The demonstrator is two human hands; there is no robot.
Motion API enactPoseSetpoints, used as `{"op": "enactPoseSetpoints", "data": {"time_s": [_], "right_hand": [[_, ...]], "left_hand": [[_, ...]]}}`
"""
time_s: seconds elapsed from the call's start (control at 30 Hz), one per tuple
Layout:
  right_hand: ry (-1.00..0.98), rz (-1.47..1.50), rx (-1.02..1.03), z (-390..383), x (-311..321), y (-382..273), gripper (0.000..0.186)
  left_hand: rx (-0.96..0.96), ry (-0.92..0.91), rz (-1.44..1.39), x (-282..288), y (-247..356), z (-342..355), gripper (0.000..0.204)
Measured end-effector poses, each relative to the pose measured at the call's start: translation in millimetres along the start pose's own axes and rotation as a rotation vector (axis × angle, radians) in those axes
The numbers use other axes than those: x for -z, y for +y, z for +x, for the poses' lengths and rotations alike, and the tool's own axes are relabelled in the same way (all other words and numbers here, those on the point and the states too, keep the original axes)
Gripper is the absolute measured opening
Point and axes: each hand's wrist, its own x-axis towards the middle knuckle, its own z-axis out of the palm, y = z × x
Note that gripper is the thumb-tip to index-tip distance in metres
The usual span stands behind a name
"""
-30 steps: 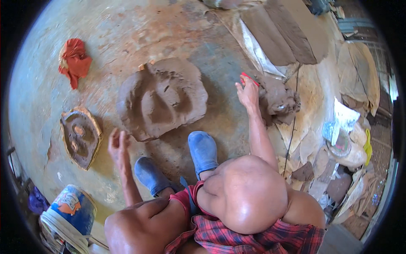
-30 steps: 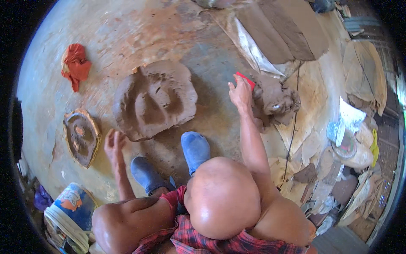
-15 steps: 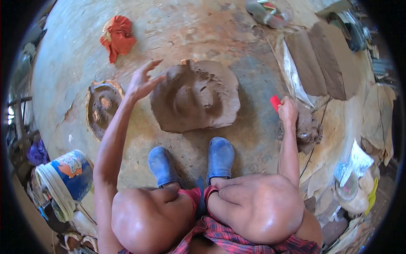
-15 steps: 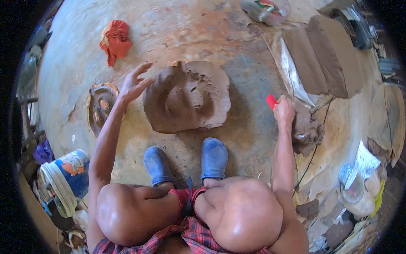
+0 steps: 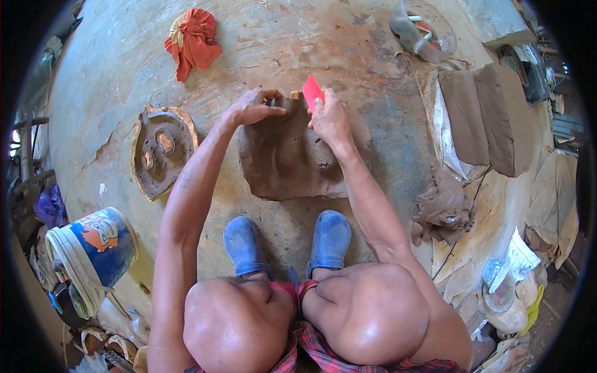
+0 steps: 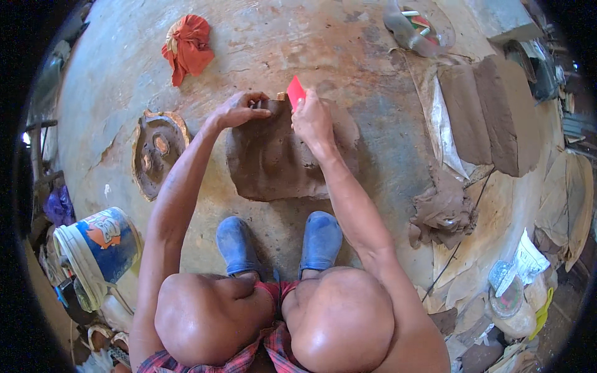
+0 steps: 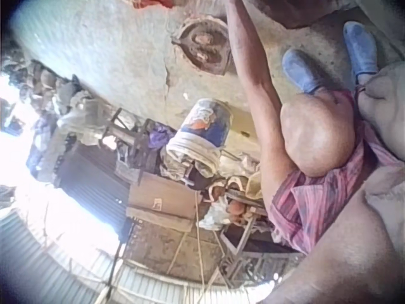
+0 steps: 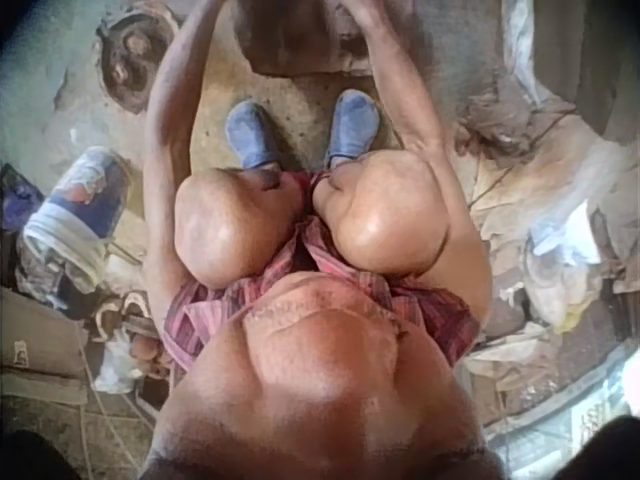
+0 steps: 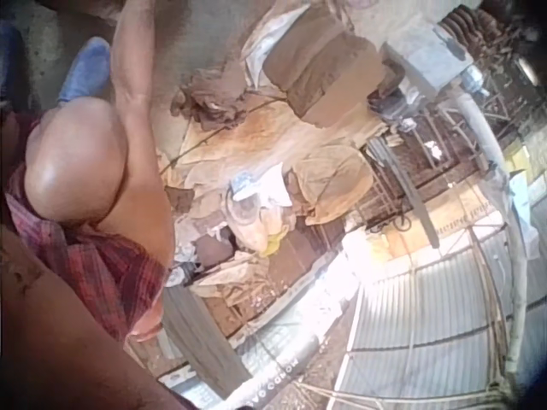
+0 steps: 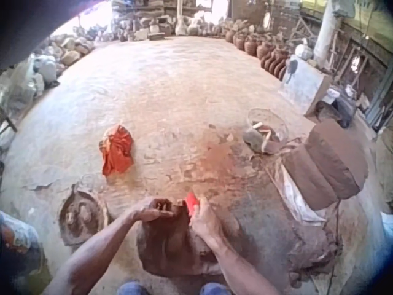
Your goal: The person presses clay into a mold, rolls a piece of clay by hand, shapes the molded clay piece, and trims excess clay using a scraper.
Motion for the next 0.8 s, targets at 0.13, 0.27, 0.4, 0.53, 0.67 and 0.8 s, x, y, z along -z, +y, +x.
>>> {"op": "enactPoseSetpoints", "data": {"time_s": [0.13,0.27,0.4,0.53,0.67,0.8], "right_hand": [[0.026,-0.001,-0.067,3.6,-14.4,9.7,0.026],[0.011,-0.057,-0.088,3.8,-20.5,9.1,0.028],[-0.042,-0.071,-0.119,3.3,-17.5,15.4,0.028],[-0.101,-0.045,-0.179,-8.9,-22.0,-1.3,0.027],[-0.129,-0.181,-0.181,-13.7,-25.5,16.7,0.03],[-0.159,-0.331,-0.105,-22.2,-30.7,8.0,0.034]], "left_hand": [[-0.06,0.027,-0.02,-2.8,-1.2,5.2,0.061],[-0.122,0.074,-0.065,-3.8,-12.3,6.6,0.055],[-0.099,0.027,-0.133,-4.9,-6.4,9.3,0.055],[-0.107,0.045,-0.207,-7.2,-14.9,6.3,0.041],[-0.112,0.035,-0.29,-13.1,-12.0,9.1,0.035],[-0.118,0.032,-0.32,-12.4,-19.7,6.6,0.035]]}}
